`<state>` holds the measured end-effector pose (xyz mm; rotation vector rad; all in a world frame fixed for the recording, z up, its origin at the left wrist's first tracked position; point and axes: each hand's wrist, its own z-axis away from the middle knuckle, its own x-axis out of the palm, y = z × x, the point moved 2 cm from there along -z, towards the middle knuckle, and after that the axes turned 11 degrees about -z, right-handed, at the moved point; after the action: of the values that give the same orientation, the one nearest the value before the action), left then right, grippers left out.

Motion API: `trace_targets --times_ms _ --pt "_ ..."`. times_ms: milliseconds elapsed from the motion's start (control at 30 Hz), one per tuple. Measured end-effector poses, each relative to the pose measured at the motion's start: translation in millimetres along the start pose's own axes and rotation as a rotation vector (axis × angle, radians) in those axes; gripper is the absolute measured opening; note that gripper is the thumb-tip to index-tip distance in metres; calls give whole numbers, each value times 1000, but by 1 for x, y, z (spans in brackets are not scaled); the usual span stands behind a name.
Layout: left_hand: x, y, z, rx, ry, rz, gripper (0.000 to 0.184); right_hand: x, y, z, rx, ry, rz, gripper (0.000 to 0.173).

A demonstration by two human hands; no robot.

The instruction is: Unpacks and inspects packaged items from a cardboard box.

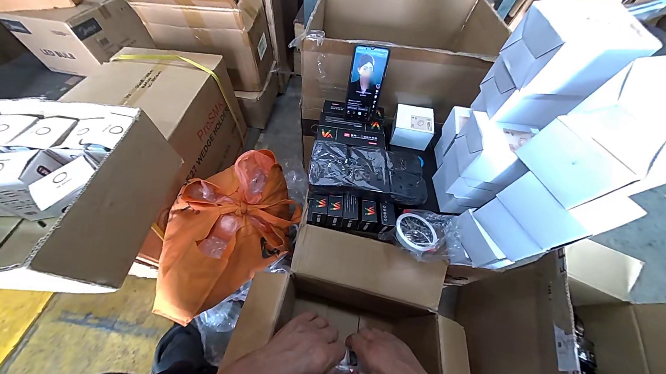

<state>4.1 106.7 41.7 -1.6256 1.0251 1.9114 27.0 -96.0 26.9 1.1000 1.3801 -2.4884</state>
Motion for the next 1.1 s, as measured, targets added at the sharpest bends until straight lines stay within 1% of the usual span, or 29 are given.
trace_targets --times_ms 233,400,533,800,933,1033,1100 --pt "-2 1 0 -5 11 -4 24 2 -1 0 -17 6 25 33" --pt "-3 1 0 -37 1 15 29 7 2 0 -71 63 65 24" --pt "-4 2 0 -35 10 13 28 4 0 0 -53 59 47 20" --pt "-1 1 1 -20 45 -17 28 1 0 0 -54 99 48 24" --pt "-1 1 0 -30 25 -22 24 3 2 0 -64 127 52 26" --pt "-2 2 0 -34 6 -16 24 1 -1 0 -43 119 39 31" --pt "-2 1 0 -36 -4 -12 24 0 -1 1 -41 126 34 31"
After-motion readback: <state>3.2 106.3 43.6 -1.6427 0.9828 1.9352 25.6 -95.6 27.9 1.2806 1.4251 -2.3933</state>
